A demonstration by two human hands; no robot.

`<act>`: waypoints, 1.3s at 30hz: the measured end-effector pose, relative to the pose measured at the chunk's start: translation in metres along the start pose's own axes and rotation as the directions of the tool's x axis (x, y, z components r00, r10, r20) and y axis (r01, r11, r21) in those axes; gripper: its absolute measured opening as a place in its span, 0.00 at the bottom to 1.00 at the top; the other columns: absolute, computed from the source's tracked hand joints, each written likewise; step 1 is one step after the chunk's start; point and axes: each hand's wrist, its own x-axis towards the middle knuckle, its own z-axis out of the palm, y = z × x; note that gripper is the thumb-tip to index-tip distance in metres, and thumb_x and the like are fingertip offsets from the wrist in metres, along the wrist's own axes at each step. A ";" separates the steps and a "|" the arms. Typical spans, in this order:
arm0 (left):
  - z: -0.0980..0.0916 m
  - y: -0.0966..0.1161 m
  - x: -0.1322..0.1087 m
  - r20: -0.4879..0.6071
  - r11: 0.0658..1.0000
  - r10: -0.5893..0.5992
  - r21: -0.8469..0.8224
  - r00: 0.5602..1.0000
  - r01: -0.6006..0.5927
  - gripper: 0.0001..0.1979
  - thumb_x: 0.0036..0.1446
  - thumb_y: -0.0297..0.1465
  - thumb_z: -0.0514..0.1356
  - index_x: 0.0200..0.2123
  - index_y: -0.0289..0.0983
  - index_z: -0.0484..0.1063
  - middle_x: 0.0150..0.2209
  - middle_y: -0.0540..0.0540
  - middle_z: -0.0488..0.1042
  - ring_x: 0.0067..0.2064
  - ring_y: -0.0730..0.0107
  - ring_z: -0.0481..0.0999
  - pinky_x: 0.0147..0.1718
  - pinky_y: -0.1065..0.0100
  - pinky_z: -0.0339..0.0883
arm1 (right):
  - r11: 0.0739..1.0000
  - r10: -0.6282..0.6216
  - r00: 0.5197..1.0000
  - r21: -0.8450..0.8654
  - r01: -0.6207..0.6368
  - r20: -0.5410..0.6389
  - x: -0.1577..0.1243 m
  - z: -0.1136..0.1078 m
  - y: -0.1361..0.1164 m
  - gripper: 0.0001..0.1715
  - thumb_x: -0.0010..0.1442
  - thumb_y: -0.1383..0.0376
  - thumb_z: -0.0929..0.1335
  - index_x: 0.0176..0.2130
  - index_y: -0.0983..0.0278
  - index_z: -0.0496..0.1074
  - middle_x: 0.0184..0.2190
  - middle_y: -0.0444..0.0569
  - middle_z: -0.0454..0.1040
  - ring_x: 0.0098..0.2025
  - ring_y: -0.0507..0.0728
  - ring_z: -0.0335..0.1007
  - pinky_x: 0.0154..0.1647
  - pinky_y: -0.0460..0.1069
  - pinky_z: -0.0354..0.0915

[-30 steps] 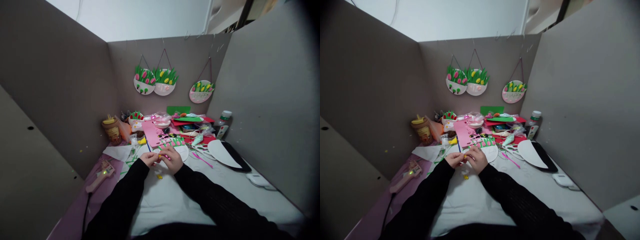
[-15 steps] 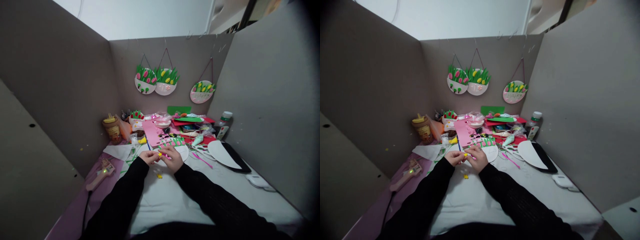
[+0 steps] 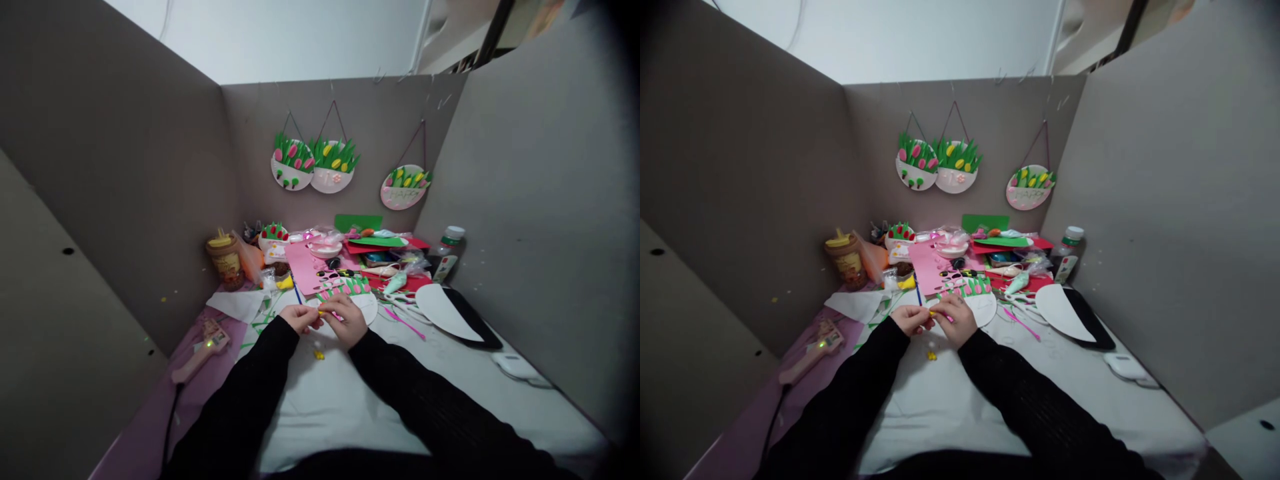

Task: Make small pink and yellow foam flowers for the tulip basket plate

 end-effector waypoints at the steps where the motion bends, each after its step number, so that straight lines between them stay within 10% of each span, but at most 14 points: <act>1: 0.000 0.000 0.000 -0.003 1.000 0.014 0.016 1.000 -0.014 0.19 0.40 0.45 0.62 0.22 0.33 0.74 0.19 0.48 0.71 0.21 0.78 0.64 0.19 0.74 0.52 | 1.000 0.001 1.000 0.007 -0.001 0.002 0.000 0.000 0.000 0.08 0.55 0.69 0.66 0.36 0.61 0.73 0.30 0.48 0.69 0.34 0.55 0.65 0.36 0.52 0.64; 39: -0.004 -0.005 0.006 -0.010 0.993 0.074 0.089 0.997 -0.072 0.22 0.37 0.46 0.64 0.27 0.31 0.72 0.10 0.57 0.57 0.13 0.82 0.54 0.14 0.74 0.44 | 0.998 -0.038 0.998 -0.050 0.036 -0.043 0.001 0.002 -0.001 0.07 0.55 0.70 0.65 0.32 0.61 0.72 0.29 0.48 0.69 0.33 0.55 0.65 0.34 0.51 0.65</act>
